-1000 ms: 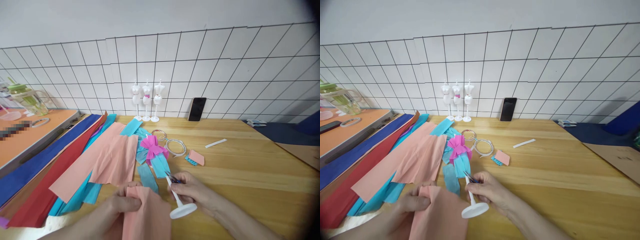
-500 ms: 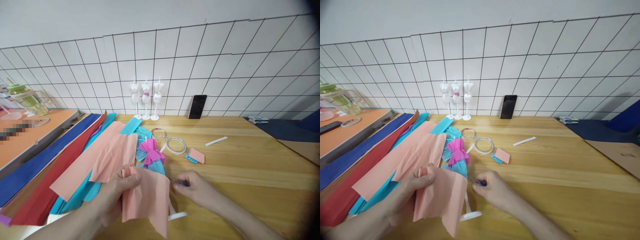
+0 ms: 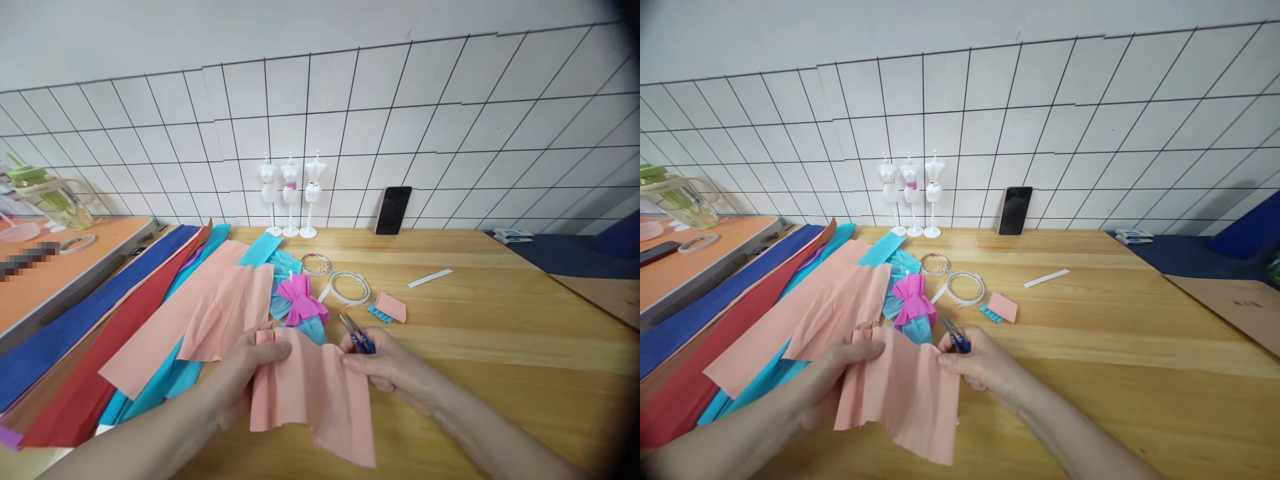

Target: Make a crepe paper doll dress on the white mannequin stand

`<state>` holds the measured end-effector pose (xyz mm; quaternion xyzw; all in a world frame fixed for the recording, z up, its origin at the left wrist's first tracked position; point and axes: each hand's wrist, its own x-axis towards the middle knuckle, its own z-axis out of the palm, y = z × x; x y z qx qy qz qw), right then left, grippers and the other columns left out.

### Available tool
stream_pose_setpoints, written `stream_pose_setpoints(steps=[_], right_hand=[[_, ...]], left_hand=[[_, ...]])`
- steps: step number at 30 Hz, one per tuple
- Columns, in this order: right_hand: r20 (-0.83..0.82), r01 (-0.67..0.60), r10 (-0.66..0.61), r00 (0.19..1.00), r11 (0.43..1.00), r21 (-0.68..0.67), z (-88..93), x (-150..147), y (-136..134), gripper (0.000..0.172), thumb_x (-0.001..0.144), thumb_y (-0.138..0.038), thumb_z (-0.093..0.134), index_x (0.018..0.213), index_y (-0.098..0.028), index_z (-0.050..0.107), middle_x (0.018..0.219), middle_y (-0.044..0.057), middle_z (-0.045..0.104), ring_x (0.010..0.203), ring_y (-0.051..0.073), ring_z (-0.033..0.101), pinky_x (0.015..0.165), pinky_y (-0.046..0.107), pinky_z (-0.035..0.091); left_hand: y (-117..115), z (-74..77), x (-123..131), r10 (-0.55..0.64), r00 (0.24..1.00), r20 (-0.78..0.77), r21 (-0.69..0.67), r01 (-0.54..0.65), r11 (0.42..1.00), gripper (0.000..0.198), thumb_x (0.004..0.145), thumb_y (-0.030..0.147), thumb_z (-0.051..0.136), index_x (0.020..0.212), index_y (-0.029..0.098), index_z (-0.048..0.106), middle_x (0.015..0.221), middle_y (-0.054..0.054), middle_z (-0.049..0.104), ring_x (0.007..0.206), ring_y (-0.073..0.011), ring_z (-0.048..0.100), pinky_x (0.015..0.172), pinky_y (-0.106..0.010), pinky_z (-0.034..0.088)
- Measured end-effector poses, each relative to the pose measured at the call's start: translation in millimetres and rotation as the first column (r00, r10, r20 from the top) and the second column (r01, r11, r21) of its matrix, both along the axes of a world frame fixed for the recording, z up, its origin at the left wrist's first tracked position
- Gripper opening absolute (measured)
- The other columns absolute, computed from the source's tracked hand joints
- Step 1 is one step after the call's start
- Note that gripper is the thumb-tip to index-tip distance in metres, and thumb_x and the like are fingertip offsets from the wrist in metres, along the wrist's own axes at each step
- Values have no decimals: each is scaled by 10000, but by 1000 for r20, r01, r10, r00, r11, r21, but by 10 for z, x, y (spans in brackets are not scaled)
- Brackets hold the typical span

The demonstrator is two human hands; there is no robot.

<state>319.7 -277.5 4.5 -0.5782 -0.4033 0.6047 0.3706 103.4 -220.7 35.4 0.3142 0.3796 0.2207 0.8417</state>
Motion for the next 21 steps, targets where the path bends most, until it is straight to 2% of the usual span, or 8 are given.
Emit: stream_pose_setpoints(steps=[3, 6, 10, 15, 21], right_hand=[[81, 31, -34, 996, 999, 39, 20, 62, 43, 300, 594, -404, 697, 684, -184, 514, 461, -103, 347, 381, 37, 222, 384, 212, 131], [206, 60, -90, 974, 987, 148, 9, 113, 130, 285, 604, -395, 684, 644, -185, 496, 511, -78, 388, 426, 54, 278, 413, 219, 175], [314, -29, -41, 949, 976, 215, -19, 168, 283, 230, 647, -377, 616, 606, -178, 509, 504, -72, 375, 461, 73, 306, 461, 232, 223], [364, -33, -68, 929, 964, 264, -38, 176, 469, 195, 597, -339, 613, 555, -159, 552, 531, -44, 443, 531, 98, 366, 527, 250, 265], [364, 42, -169, 916, 942, 333, -54, 99, 552, 209, 591, -378, 582, 571, -174, 537, 549, -37, 448, 539, 111, 369, 533, 258, 287]], left_hand=[[22, -113, 20, 19, 998, -59, 38, -17, 999, 249, 663, 215, 724, 880, 124, 642, 866, -120, 708, 886, -276, 656, 825, -392, 482], [41, -206, 41, 35, 997, -64, 94, -29, 995, 297, 644, 239, 741, 897, 111, 651, 842, -116, 708, 845, -260, 662, 784, -359, 490], [82, -249, 57, 41, 998, -56, 108, -35, 993, 290, 662, 259, 730, 896, 100, 663, 819, -115, 711, 773, -226, 666, 724, -315, 495], [100, -298, 84, 91, 990, -112, 146, -74, 986, 268, 645, 287, 742, 809, 98, 648, 742, -107, 706, 707, -222, 671, 643, -285, 501], [110, -388, 75, 210, 960, -184, 149, -184, 972, 261, 680, 307, 682, 837, 110, 614, 646, -74, 673, 529, -176, 623, 428, -230, 441]])
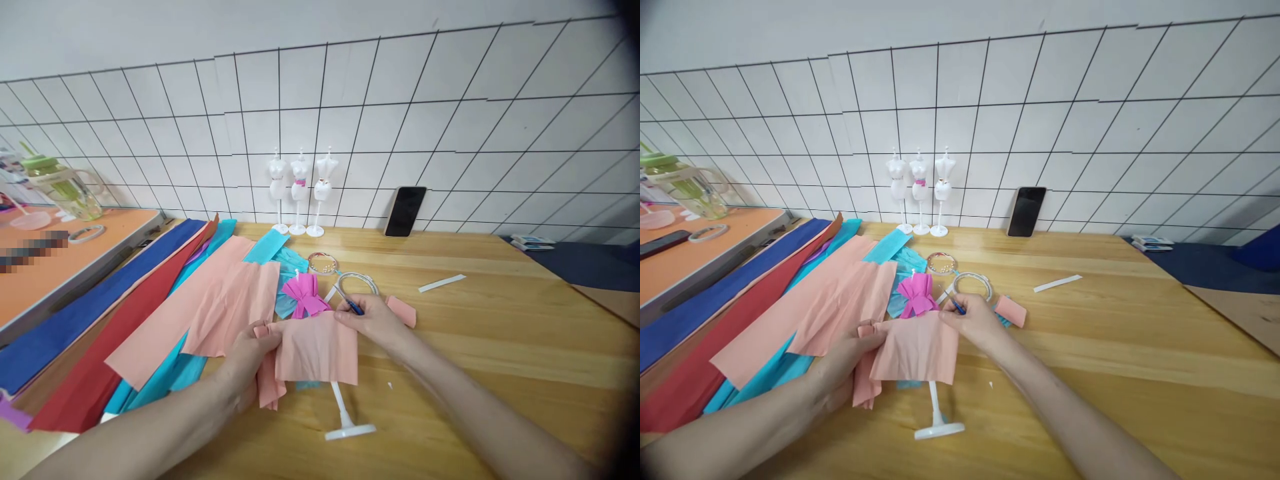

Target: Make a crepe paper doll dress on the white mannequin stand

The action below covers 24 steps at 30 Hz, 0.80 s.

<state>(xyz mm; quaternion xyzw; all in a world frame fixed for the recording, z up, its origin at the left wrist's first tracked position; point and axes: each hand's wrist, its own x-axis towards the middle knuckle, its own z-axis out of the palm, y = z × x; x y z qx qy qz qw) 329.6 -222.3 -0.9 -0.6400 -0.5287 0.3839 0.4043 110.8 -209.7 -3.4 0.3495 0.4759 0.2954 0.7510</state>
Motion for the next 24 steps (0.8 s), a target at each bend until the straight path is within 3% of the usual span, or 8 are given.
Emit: stream_pose_setpoints(steps=[7, 13, 20, 24], right_hand=[[16, 77, -78, 997, 996, 54, -74, -10, 24, 221, 616, -402, 551, 572, -197, 481, 547, -46, 403, 532, 110, 347, 527, 257, 282], [53, 12, -12, 998, 1000, -6, -93, 16, -23, 221, 594, -380, 587, 541, -190, 488, 505, -56, 387, 498, 101, 331, 501, 251, 254], [65, -86, 91, 994, 994, -73, 42, 161, -104, 180, 607, -337, 596, 559, -173, 540, 527, -46, 444, 528, 108, 379, 516, 246, 280], [68, -116, 123, 990, 988, -105, -2, 213, -106, 154, 594, -299, 611, 536, -165, 563, 513, -42, 466, 527, 110, 395, 512, 245, 285]], left_hand=[[11, -19, 26, 21, 1000, 19, -12, -20, 1000, 210, 737, 311, 605, 844, 136, 558, 566, -39, 631, 376, -153, 540, 360, -251, 420], [-5, -10, 49, 11, 1000, -17, 1, -11, 1000, 190, 682, 254, 652, 781, 121, 559, 535, -51, 637, 388, -149, 559, 402, -230, 415], [-101, 39, 44, -3, 999, 33, -89, 6, 996, 179, 673, 251, 665, 763, 120, 583, 683, -97, 688, 663, -220, 657, 604, -293, 503], [-96, 23, 25, 0, 999, 43, -127, 5, 992, 172, 650, 204, 677, 769, 107, 600, 727, -117, 696, 712, -234, 659, 669, -317, 507]])
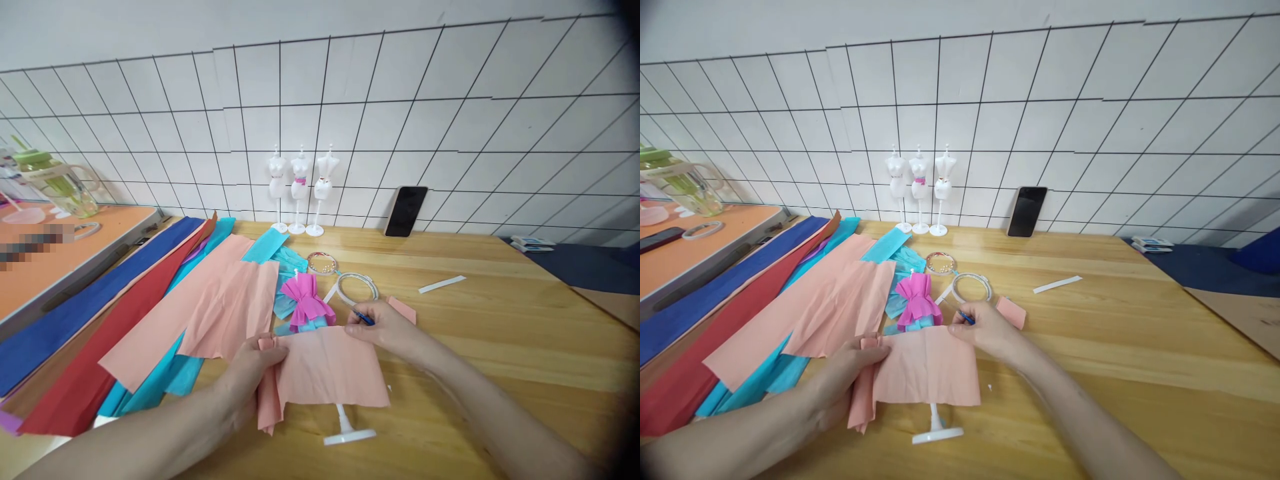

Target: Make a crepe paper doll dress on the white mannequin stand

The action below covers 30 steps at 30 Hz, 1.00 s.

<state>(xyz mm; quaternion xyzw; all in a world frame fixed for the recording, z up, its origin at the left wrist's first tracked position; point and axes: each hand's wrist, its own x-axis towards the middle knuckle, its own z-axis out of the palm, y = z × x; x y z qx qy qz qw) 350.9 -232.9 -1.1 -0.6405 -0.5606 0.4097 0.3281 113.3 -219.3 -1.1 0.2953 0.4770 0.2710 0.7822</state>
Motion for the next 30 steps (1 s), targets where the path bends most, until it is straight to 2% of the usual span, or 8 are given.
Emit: stream_pose_setpoints(steps=[4, 10, 15, 18, 22, 26, 28, 30], right_hand=[[-10, 70, -70, 997, 997, 35, -71, -55, 44, 202, 621, -360, 593, 562, -174, 539, 520, -49, 436, 523, 109, 377, 510, 246, 282], [-32, 159, -158, 987, 985, 59, -70, -120, 83, 239, 630, -414, 567, 595, -185, 506, 549, -50, 409, 521, 107, 344, 503, 250, 259], [-60, 112, -110, 992, 993, 23, -18, -112, 46, 252, 601, -416, 602, 564, -178, 528, 526, -52, 409, 514, 101, 343, 491, 244, 250], [-86, 58, -59, 995, 998, -20, 54, -87, -13, 242, 598, -393, 631, 569, -173, 532, 514, -62, 392, 484, 82, 314, 461, 229, 227], [-311, -38, -17, 950, 985, -170, 184, -31, -128, 275, 617, -407, 674, 684, -165, 563, 524, -72, 390, 419, 43, 224, 404, 215, 125], [-538, -120, 1, 843, 975, -185, 329, 22, -234, 338, 550, -440, 706, 737, -172, 623, 488, -69, 386, 372, 24, 173, 387, 218, 81], [-564, -95, -18, 826, 981, -171, 403, 33, -286, 331, 495, -460, 707, 680, -197, 628, 449, -71, 373, 347, 22, 153, 376, 219, 92], [-543, -56, -26, 839, 990, -133, 456, 48, -351, 354, 448, -535, 689, 566, -212, 603, 432, -49, 391, 329, 35, 200, 363, 230, 148]], left_hand=[[84, -47, -10, 11, 1000, -8, 43, -11, 999, 189, 673, 220, 662, 798, 87, 616, 734, -125, 690, 682, -223, 646, 656, -319, 503], [171, -52, 13, 67, 998, 6, 57, -67, 996, 185, 656, 232, 675, 768, 117, 583, 664, -70, 649, 639, -197, 618, 620, -297, 489], [140, -27, -10, 96, 995, -7, 15, -96, 995, 192, 663, 219, 666, 801, 123, 573, 669, -63, 652, 645, -201, 629, 625, -302, 490], [85, -15, -21, 71, 997, -41, -15, -72, 997, 194, 683, 237, 655, 812, 121, 568, 665, -74, 663, 611, -204, 635, 602, -303, 485], [-16, 11, -9, -56, 998, 28, -16, 56, 998, 227, 693, 292, 688, 811, 132, 579, 687, -76, 674, 630, -192, 634, 582, -277, 475], [-139, 116, 28, -146, 986, 79, -42, 149, 988, 244, 657, 301, 730, 769, 145, 580, 672, -60, 664, 586, -161, 608, 552, -253, 462], [-202, 217, 57, -142, 984, 104, -65, 149, 987, 245, 625, 279, 750, 733, 153, 569, 669, -52, 659, 601, -159, 609, 575, -255, 469], [-265, 332, 99, -142, 977, 157, -96, 159, 983, 241, 603, 266, 755, 695, 160, 559, 658, -40, 649, 618, -160, 607, 610, -266, 476]])
